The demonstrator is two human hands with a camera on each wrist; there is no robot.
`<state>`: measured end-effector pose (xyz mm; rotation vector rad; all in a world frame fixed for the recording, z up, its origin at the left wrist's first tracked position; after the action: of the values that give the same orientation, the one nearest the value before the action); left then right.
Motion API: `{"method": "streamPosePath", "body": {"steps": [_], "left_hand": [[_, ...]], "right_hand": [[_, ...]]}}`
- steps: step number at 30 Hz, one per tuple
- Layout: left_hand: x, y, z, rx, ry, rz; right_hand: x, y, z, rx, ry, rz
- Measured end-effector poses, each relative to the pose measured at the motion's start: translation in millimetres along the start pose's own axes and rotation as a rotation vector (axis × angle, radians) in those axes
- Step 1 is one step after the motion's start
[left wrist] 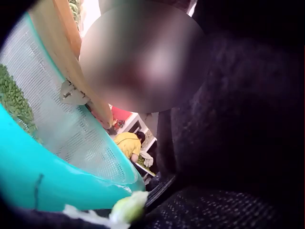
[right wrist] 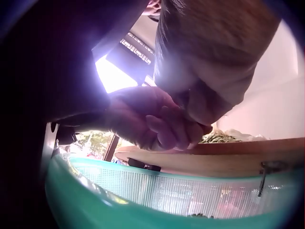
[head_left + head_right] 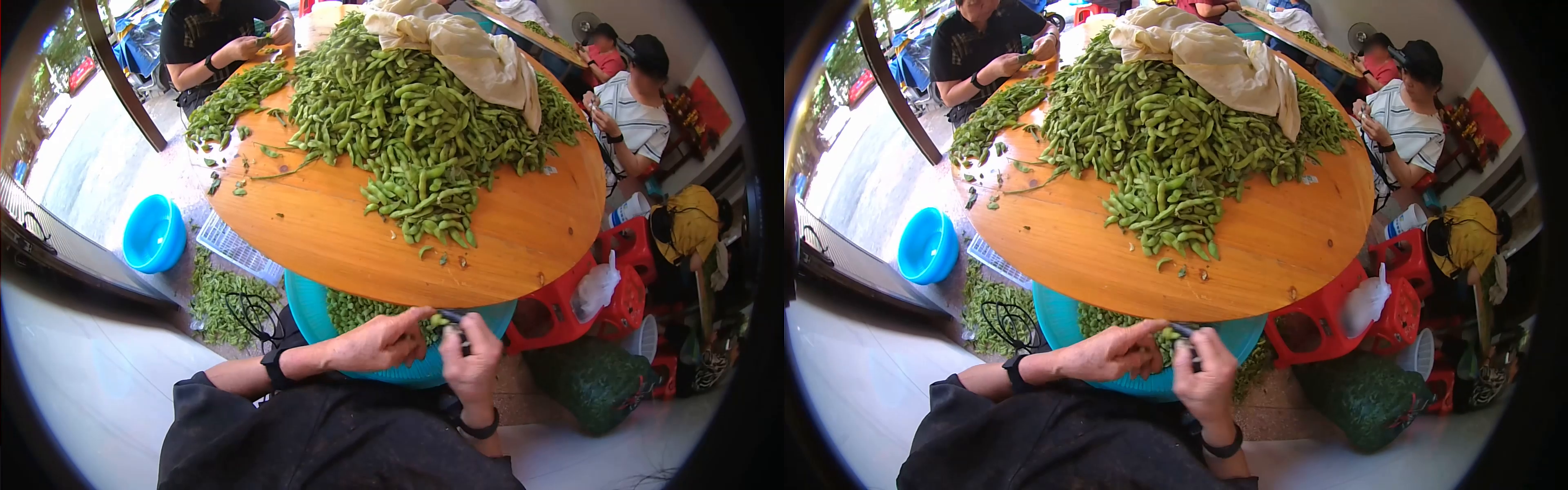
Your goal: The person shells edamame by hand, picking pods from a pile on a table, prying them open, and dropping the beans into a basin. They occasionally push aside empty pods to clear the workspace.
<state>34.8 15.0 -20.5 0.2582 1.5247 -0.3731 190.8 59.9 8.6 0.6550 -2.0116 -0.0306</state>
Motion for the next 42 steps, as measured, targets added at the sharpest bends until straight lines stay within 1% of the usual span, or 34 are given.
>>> {"method": "streamPosePath", "body": {"steps": [1,2,4,5,6,8,9,10,11,12,13,14,15,16,17,19,20,22,23,24,25,26,27,28,29,30,31,32,33,34,36,38,40,42], "left_hand": [[-1.3,-3.2,-2.0,0.073,0.124,-0.015],[-3.8,-6.6,-10.6,0.071,0.131,-0.014],[-19.6,-11.6,-14.6,0.31,0.513,0.238],[-30.9,-9.3,-23.8,0.223,0.48,0.204],[-43.5,-3.2,-34.6,0.136,0.502,0.106],[-57.2,12.2,-58.7,-0.104,0.726,0.208],[-56.1,22.4,-71.6,-0.208,0.853,0.275],[-54.5,31.5,-82.9,-0.314,0.978,0.342],[-51.9,39.8,-90.0,-0.318,0.979,0.345],[-49.6,47.3,-95.2,-0.315,1.089,0.297],[-47.3,52.1,-98.6,-0.308,1.2,0.247],[-46.9,54.2,-100.6,-0.304,1.203,0.248],[-46.0,56.5,-100.3,-0.276,1.3,0.244],[-45.7,57.7,-99.3,-0.248,1.397,0.24],[-47.5,56.4,-98.2,-0.248,1.399,0.24],[-51.4,53.4,-87.7,-0.146,1.523,0.321],[-51.2,54.0,-88.3,-0.146,1.524,0.325],[-53.4,52.1,-88.3,-0.177,1.536,0.426],[-53.7,51.5,-88.4,-0.178,1.535,0.428],[-55.5,50.9,-94.0,-0.262,1.421,0.363],[-56.6,49.6,-99.2,-0.34,1.304,0.299],[-57.9,46.7,-97.5,-0.337,1.301,0.3],[-57.4,41.8,-102.0,-0.364,0.989,0.223],[-54.8,36.1,-104.8,-0.383,0.677,0.144],[-47.3,31.3,-101.3,-0.323,0.365,0.022],[-40.0,26.3,-97.3,-0.322,0.363,0.021],[-27.1,22.0,-90.0,-0.264,0.052,0.035],[-17.8,18.8,-81.9,-0.201,-0.259,0.047],[-17.8,15.1,-74.7,-0.177,-0.264,0.036],[-15.6,12.9,-67.8,-0.174,-0.269,0.034],[-19.6,10.7,-53.4,-0.098,-0.328,0.185],[-19.7,9.4,-49.6,-0.087,-0.322,0.205],[-14.7,9.7,-49.1,-0.136,-0.364,0.156],[-12.9,10.2,-46.5,-0.178,-0.358,0.138]], "right_hand": [[-5.5,-2.6,-14.0,-0.035,0.117,0.137],[-10.8,-6.0,-31.7,-0.11,0.128,0.166],[-30.2,-19.3,-75.0,-0.218,0.145,0.297],[-42.6,-26.9,-97.0,-0.24,-0.019,0.304],[-48.9,-30.7,-118.2,-0.221,-0.331,0.195],[-52.2,-38.6,-141.1,-0.175,-0.593,0.227],[-44.5,-37.3,-143.4,-0.176,-0.594,0.222],[-40.5,-36.9,-145.0,-0.192,-0.549,0.331],[-39.9,-36.3,-144.5,-0.207,-0.501,0.441],[-39.5,-33.8,-141.4,-0.209,-0.499,0.44],[-39.6,-30.7,-134.6,-0.169,-0.484,0.393],[-38.9,-27.5,-126.9,-0.129,-0.468,0.346],[-32.3,-22.0,-118.2,-0.128,-0.477,0.241],[-33.3,-19.9,-112.9,-0.084,-0.466,0.279],[-32.4,-17.4,-106.6,-0.108,-0.434,0.248],[-25.5,-10.0,-93.9,-0.117,-0.397,0.197],[-29.1,-7.5,-88.6,-0.082,-0.369,0.236],[-21.8,0.6,-77.1,-0.091,-0.376,0.068],[-15.8,5.3,-70.7,-0.088,-0.333,0.063],[-9.8,10.3,-63.3,-0.113,-0.28,0.028],[-13.0,12.7,-54.7,-0.088,-0.209,0.06],[-15.3,14.1,-46.9,-0.064,-0.14,0.094],[-13.6,15.7,-37.6,0.006,-0.078,0.205],[-10.0,18.6,-26.8,0.039,0.033,0.241],[-12.5,19.2,-14.4,0.063,0.176,0.295],[-15.3,19.8,-2.2,0.089,0.32,0.348],[-12.2,23.0,5.2,0.09,0.319,0.352],[-10.6,26.6,15.9,0.129,0.501,0.423],[-9.6,29.2,24.7,0.166,0.682,0.493],[-9.9,32.0,28.3,0.164,0.679,0.499],[-11.8,34.1,39.1,0.207,0.894,0.576],[-7.8,33.3,38.0,0.241,0.918,0.563],[-3.5,32.6,35.4,0.219,1.04,0.511],[-2.4,31.4,32.3,0.235,1.02,0.505]]}}
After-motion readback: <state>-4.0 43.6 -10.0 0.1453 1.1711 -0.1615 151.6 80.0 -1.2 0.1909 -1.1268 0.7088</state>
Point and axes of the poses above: each hand's wrist, its own y-axis towards the middle knuckle, its own z-axis out of the palm, x = y × z, the point moved 5 cm from there along y, towards the middle knuckle, and after that the axes turned 2 degrees about x, right-handed, at the moved point
